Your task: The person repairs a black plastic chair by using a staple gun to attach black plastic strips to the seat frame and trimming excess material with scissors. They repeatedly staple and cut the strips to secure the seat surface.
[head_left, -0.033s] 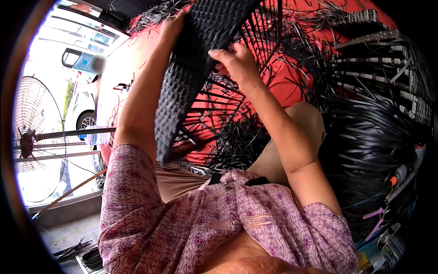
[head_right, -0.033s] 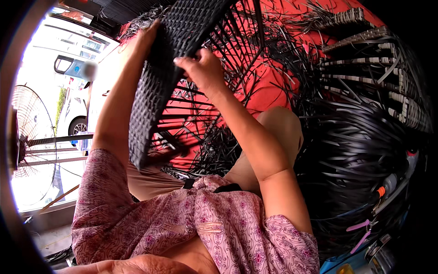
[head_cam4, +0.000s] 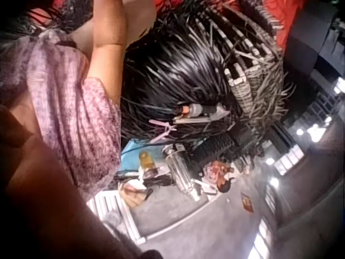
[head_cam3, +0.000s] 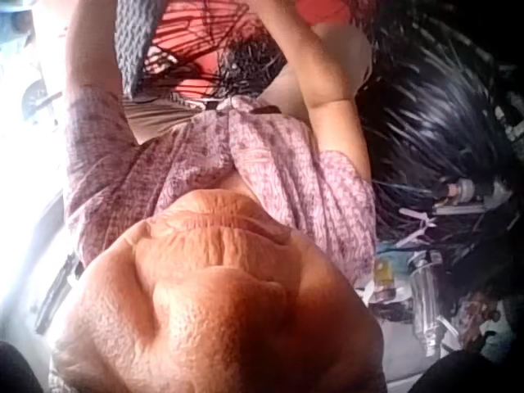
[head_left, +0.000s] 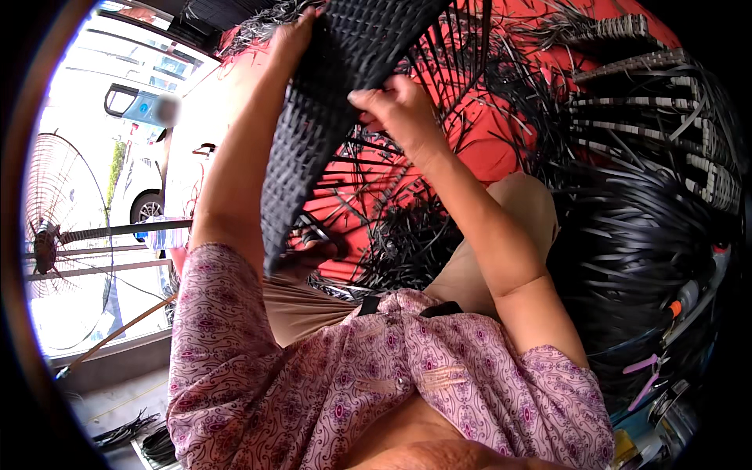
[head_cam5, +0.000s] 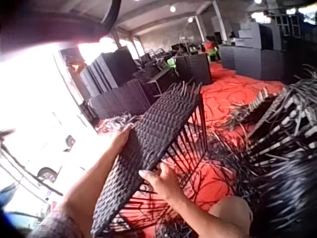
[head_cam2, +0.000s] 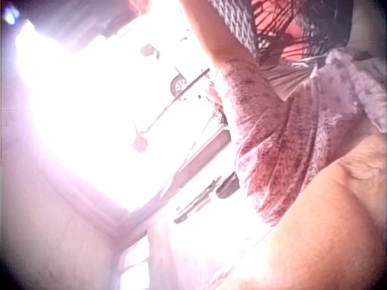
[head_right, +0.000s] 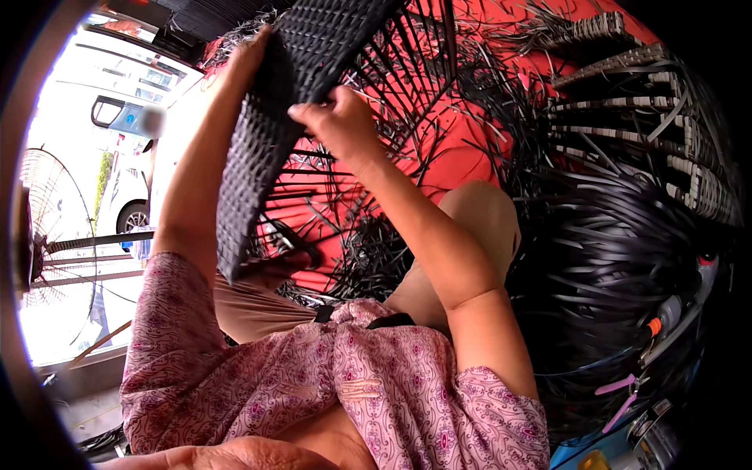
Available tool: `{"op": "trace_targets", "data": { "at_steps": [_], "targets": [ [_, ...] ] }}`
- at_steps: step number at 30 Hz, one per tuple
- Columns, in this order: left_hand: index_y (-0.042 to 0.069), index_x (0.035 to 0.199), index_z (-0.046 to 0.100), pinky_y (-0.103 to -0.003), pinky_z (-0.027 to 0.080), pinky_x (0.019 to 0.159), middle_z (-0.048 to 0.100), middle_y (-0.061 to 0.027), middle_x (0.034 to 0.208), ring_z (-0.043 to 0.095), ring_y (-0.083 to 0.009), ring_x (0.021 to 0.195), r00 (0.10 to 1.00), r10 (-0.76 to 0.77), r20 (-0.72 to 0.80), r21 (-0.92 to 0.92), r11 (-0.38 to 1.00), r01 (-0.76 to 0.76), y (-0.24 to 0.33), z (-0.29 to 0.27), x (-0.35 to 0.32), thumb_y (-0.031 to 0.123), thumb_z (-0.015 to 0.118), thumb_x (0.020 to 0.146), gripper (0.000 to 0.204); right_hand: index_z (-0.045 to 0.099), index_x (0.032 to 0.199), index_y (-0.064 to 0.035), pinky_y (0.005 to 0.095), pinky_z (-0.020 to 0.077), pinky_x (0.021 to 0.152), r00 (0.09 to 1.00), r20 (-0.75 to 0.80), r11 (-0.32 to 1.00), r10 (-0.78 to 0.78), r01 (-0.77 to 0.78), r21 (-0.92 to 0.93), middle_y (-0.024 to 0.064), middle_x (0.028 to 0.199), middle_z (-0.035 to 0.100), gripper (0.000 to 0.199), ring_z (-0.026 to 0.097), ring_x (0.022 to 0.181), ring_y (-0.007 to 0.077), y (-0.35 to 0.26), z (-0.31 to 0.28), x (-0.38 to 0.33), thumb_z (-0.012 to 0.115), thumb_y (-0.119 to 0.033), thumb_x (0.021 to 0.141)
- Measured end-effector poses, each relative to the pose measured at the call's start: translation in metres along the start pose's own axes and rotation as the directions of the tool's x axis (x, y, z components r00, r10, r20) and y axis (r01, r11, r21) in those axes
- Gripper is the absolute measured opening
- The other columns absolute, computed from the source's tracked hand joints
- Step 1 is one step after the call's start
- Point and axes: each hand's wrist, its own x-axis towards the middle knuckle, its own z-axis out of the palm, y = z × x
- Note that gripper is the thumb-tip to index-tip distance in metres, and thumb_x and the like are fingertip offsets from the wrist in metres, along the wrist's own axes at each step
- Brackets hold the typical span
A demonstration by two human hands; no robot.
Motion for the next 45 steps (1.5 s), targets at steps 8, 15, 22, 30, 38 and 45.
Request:
{"op": "trace_targets", "data": {
  "at_steps": [8,15,22,30,38,45],
  "targets": [
    [0.001,0.101,0.071,-0.029,0.048,0.078,0.068,-0.0086,0.081,0.063,-0.0131,0.077,0.685,0.727,-0.043,-0.143,0.675,-0.724,0.005,-0.057,0.008,0.044,0.055,0.094,0.047,0.035,0.14,-0.0011,0.0347,0.0529,0.082,0.806,0.59,0.862,0.035,0.275,-0.426,0.0216,0.12,0.059,0.075,0.067,0.096,0.0266,-0.043,0.048,-0.092,0.074,-0.023,0.079],
    [0.001,0.092,0.067,-0.035,0.043,0.068,0.059,-0.0103,0.068,0.054,-0.0219,0.064,0.639,0.715,0.283,0.055,0.653,-0.756,-0.028,-0.107,-0.023,0.038,0.048,0.097,0.042,0.044,0.132,0.0071,0.0365,0.049,0.089,0.715,0.428,0.781,-0.552,0.623,-0.034,0.0195,0.12,0.059,0.062,0.061,0.104,0.0289,-0.143,0.0,-0.163,0.067,-0.022,0.083],
    [0.018,0.099,0.073,-0.042,0.05,0.074,0.069,-0.0091,0.084,0.065,-0.0276,0.083,0.385,0.763,0.519,0.199,0.33,-0.923,-0.006,-0.038,-0.053,0.038,0.049,0.095,0.031,0.049,0.131,0.003,0.0309,0.0401,0.099,0.999,0.03,0.951,0.03,-0.02,-0.309,0.0085,0.121,0.057,0.063,0.053,0.111,0.0168,-0.01,-0.013,-0.135,0.068,-0.037,0.086],
    [0.007,0.107,0.066,-0.04,0.041,0.091,0.065,-0.0137,0.099,0.061,-0.0307,0.099,0.551,0.828,0.103,-0.013,0.555,-0.832,-0.058,0.032,-0.108,0.044,0.059,0.089,0.042,0.061,0.109,0.0014,0.0293,0.0469,0.083,0.968,-0.004,0.904,0.251,-0.236,-0.356,0.0053,0.099,0.064,0.035,0.058,0.088,0.0123,0.059,-0.002,-0.139,0.066,-0.02,0.082],
    [-0.005,0.112,0.059,-0.032,0.043,0.09,0.064,-0.0104,0.101,0.058,-0.0192,0.098,0.973,-0.026,-0.228,-0.548,0.83,-0.106,-0.181,-0.048,-0.287,0.031,0.051,0.098,0.039,0.06,0.105,-0.0004,0.0261,0.0489,0.075,0.947,0.076,0.938,0.313,-0.296,-0.182,0.0034,0.092,0.064,0.032,0.059,0.079,0.0108,0.065,-0.029,-0.134,0.062,-0.023,0.082],
    [-0.003,0.135,0.047,-0.034,0.036,0.106,0.056,-0.0112,0.129,0.053,-0.0189,0.117,0.941,-0.148,0.303,-0.933,0.155,0.325,-0.142,-0.032,-0.409,0.045,0.035,0.102,0.06,0.065,0.098,-0.0013,0.0267,0.0516,0.072,0.904,0.183,0.918,0.386,-0.397,0.028,0.0042,0.088,0.067,0.026,0.063,0.075,0.0119,0.08,-0.008,-0.124,0.057,-0.021,0.083]
  ]
}}
